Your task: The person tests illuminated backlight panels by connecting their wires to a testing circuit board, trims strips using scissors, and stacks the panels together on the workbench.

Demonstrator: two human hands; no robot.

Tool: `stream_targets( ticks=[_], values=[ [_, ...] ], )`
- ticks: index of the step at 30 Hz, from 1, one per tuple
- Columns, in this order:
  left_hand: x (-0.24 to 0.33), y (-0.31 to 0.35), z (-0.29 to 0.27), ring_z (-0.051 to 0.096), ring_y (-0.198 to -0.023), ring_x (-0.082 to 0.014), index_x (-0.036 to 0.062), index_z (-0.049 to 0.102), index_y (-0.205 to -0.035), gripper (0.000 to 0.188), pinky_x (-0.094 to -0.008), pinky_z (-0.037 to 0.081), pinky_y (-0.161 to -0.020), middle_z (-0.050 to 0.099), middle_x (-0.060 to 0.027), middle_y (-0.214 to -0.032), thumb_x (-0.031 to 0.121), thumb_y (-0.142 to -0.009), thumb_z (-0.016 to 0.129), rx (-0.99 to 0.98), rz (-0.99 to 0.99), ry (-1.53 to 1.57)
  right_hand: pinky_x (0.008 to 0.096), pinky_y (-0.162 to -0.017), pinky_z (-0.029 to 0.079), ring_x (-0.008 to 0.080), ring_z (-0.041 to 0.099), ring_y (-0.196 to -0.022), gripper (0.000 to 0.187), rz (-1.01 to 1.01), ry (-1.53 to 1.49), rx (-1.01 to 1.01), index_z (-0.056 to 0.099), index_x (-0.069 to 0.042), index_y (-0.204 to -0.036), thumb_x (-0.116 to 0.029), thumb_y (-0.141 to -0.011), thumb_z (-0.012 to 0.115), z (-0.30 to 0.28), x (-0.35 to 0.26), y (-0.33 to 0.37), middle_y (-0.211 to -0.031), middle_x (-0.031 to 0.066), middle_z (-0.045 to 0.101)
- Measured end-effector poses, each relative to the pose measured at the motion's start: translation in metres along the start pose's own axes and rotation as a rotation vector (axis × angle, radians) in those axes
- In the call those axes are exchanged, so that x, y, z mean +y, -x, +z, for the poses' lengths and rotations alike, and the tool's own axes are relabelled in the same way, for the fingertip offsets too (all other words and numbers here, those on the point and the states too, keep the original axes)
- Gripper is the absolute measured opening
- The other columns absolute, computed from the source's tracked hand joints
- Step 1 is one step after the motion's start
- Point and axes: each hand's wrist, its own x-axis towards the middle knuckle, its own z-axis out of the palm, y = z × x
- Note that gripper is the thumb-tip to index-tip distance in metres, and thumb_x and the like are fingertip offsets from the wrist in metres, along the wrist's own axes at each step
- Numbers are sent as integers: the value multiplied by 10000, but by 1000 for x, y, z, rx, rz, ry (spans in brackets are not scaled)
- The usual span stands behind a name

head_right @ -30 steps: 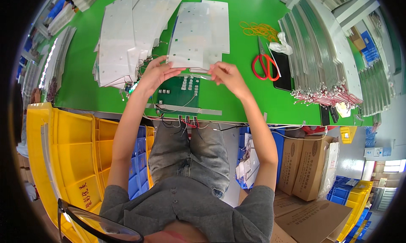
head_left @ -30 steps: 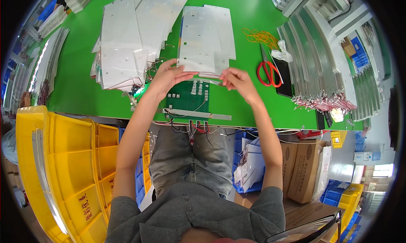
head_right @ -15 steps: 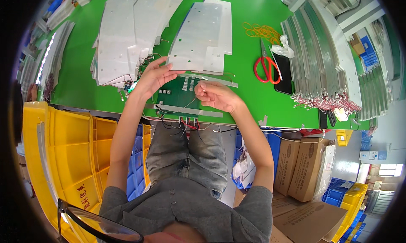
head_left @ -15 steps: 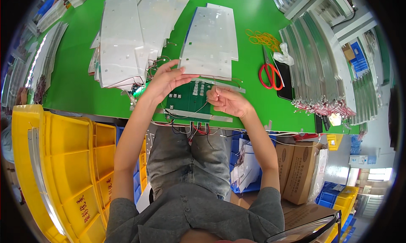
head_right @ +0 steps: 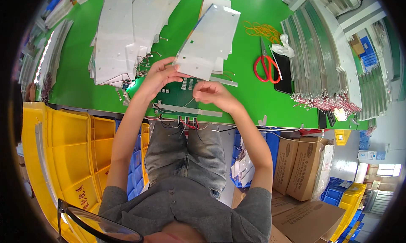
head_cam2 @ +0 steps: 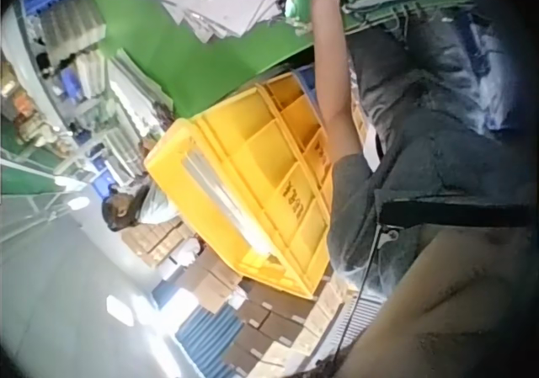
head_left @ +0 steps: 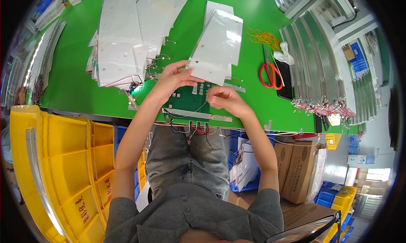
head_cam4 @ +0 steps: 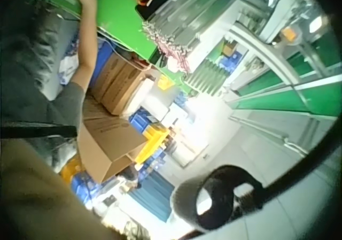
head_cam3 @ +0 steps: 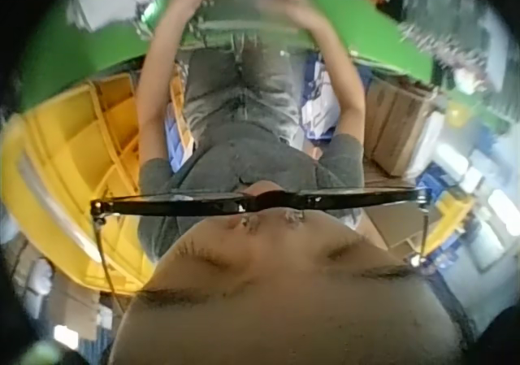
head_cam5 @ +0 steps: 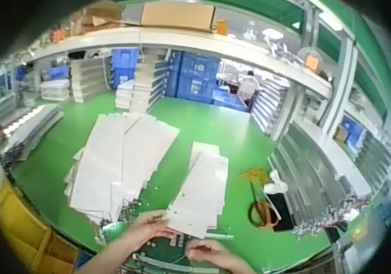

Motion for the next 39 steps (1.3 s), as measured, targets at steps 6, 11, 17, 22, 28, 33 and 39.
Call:
stream_targets(
  ticks=[6,11,17,22,28,33,39],
  values=[
    [1,11,4,639,-776,-183,-48,562,-1060,280,-267,502,-603,627,-188,-948,125,-843,596,243,213,-944,277,-544,433,174,547,-605,148,-242,1128,729,555,-10,-927,-96,-821,611,14,4,-5,-782,65,593],
    [-4,43,1,579,-799,-232,-22,585,-1044,258,-285,472,-657,614,-137,-977,55,-798,604,319,583,-1263,399,-612,471,326,589,-737,162,-410,1390,710,543,-18,-938,-106,-812,594,12,13,-9,-867,116,593],
    [-10,83,-7,534,-892,-289,-16,591,-991,223,-355,433,-783,596,-119,-998,38,-775,599,404,560,-1318,392,-595,474,317,588,-725,144,-408,1394,676,528,-5,-913,-104,-821,579,12,13,-8,-854,107,580],
    [-8,94,-15,537,-896,-283,-13,590,-986,219,-355,434,-788,591,-110,-995,17,-769,594,416,650,-1348,374,-567,466,307,586,-692,122,-439,1484,690,533,-3,-878,-86,-811,592,18,14,-10,-841,111,571],
    [-15,110,-19,544,-916,-284,9,582,-1029,270,-352,440,-791,567,-108,-1057,9,-760,606,485,589,-1423,387,-547,467,318,590,-661,99,-418,1660,719,552,5,-829,-70,-798,608,16,22,-6,-820,126,575],
    [-18,114,-27,541,-950,-294,23,571,-1062,307,-356,433,-807,554,-107,-1086,15,-758,616,496,485,-1194,371,-549,467,335,578,-655,95,-443,1595,703,562,4,-822,-69,-791,615,17,18,-6,-792,133,571],
    [-17,120,-34,547,-941,-301,18,572,-1064,303,-356,435,-810,563,-107,-1077,7,-765,616,570,496,-1341,263,-480,408,137,531,-524,109,-197,1224,699,573,-39,-904,-107,-826,604,8,13,3,-693,39,560]
  ],
)
